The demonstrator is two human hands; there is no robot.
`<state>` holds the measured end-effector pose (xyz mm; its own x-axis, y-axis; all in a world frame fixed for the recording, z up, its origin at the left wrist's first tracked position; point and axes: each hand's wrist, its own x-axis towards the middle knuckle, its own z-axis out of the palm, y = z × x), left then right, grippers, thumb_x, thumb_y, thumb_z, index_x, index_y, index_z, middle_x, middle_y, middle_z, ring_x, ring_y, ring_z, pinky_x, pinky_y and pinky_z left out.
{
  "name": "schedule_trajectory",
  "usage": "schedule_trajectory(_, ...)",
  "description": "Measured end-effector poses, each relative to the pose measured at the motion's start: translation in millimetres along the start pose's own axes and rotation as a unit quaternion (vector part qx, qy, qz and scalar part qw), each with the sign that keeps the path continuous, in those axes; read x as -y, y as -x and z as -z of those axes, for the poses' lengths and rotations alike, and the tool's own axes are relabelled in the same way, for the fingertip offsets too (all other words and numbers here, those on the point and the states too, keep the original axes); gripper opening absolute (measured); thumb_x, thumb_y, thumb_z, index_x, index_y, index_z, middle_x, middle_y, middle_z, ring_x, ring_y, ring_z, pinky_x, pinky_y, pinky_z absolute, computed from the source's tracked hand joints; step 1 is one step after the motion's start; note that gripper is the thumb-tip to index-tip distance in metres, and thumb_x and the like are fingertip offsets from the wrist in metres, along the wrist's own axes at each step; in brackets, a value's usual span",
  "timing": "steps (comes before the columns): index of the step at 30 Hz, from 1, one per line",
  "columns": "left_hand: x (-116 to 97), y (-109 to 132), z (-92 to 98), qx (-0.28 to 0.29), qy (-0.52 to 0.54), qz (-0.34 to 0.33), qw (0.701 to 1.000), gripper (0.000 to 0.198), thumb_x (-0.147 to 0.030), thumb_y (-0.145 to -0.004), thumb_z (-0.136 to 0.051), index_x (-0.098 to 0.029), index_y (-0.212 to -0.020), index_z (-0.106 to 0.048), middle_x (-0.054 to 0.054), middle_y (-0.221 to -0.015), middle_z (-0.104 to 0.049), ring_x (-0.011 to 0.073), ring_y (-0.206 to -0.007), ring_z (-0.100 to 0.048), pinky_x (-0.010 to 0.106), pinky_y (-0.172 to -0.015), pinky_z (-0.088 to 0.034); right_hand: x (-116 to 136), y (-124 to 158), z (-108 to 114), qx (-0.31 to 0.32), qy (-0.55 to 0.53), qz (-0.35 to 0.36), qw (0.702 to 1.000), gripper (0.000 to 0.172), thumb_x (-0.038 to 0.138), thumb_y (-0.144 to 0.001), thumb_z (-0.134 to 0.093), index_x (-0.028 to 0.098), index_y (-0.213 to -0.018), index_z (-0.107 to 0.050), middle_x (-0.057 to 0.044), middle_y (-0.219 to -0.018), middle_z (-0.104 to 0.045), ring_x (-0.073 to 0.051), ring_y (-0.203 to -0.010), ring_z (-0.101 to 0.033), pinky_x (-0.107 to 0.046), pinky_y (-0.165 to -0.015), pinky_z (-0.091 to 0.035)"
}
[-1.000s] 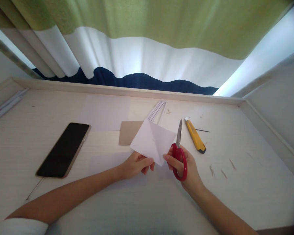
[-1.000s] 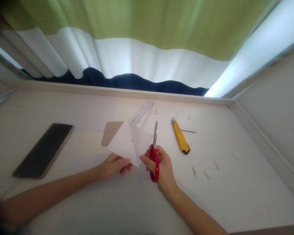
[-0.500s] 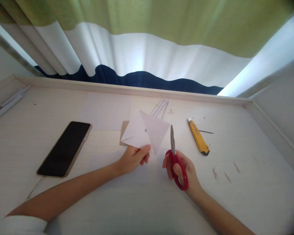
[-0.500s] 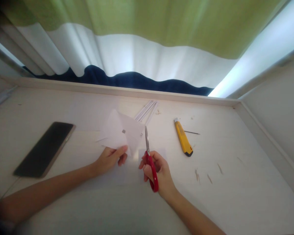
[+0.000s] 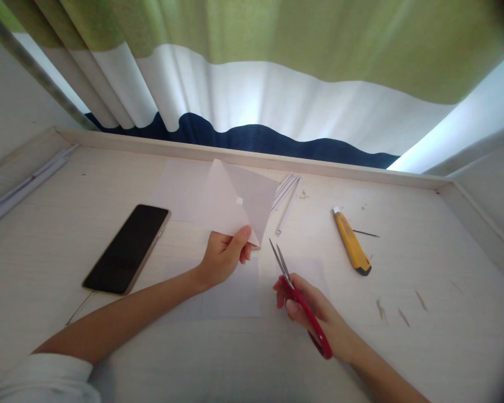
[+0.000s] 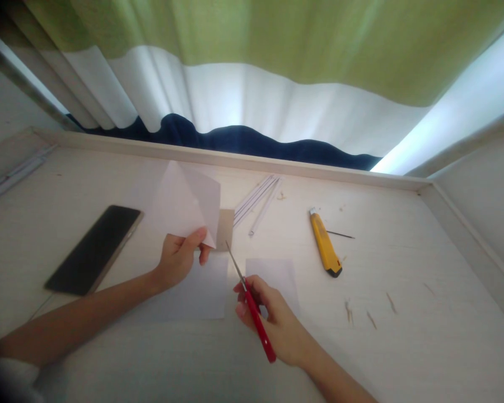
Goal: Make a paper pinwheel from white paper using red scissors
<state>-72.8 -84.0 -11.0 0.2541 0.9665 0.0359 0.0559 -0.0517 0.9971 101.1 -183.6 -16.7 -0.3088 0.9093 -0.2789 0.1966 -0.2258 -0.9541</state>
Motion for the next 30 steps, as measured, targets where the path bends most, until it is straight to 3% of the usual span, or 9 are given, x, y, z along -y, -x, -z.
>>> schedule_trajectory(11, 2.8, 13.5, -10.6, 0.04, -0.032, -0.008, 0.999, 0.047, -0.031, -0.083, -0.039, -0.015, -0.038, -0.041, -0.004, -0.036, -0.042, 0.0052, -0.036, -0.042, 0.017, -0.041, -0.035, 3.0, -1.1, -7.3, 0.033, -0.082, -0.069, 0.994, 0.031, 0.042, -0.079, -0.049, 0.015, -0.094, -0.051, 0.001, -0.064, -0.049, -0.008, -0.054, -0.044, -0.021, -0.049, -0.038)
schedule_trajectory(18, 3.7, 16.4, -12.1, 0.029, -0.056, 0.003, 0.998, 0.052, -0.035, -0.083, -0.036, -0.016, -0.035, -0.041, -0.003, -0.034, -0.041, 0.0059, -0.035, -0.042, 0.017, -0.04, -0.035, 3.0, -0.8, -9.0, 0.033, -0.117, -0.059, 0.991, 0.031, 0.042, -0.078, -0.05, 0.014, -0.091, -0.051, 0.002, -0.061, -0.047, -0.007, -0.052, -0.044, -0.019, -0.047, -0.038)
schedule_trajectory(23, 4.4, 14.9, -12.8, -0.017, -0.043, 0.047, 0.998, 0.053, -0.035, -0.082, -0.038, -0.016, -0.033, -0.041, -0.003, -0.029, -0.04, 0.0059, -0.032, -0.042, 0.017, -0.038, -0.034, 1.7, -1.4, -12.2, 0.034, -0.116, -0.074, 0.99, 0.031, 0.041, -0.077, -0.052, 0.013, -0.091, -0.052, 0.004, -0.06, -0.045, -0.006, -0.05, -0.043, -0.018, -0.045, -0.038)
schedule_trajectory(30, 3.9, 20.7, -17.8, 0.002, -0.02, 0.09, 0.996, 0.054, -0.038, -0.082, -0.036, -0.016, -0.033, -0.038, -0.004, -0.026, -0.035, 0.0042, -0.027, -0.035, 0.017, -0.032, -0.027, 2.2, -1.1, -13.5, 0.029, -0.129, -0.08, 0.988, 0.031, 0.041, -0.077, -0.053, 0.013, -0.09, -0.052, 0.004, -0.059, -0.046, -0.005, -0.049, -0.043, -0.017, -0.044, -0.037)
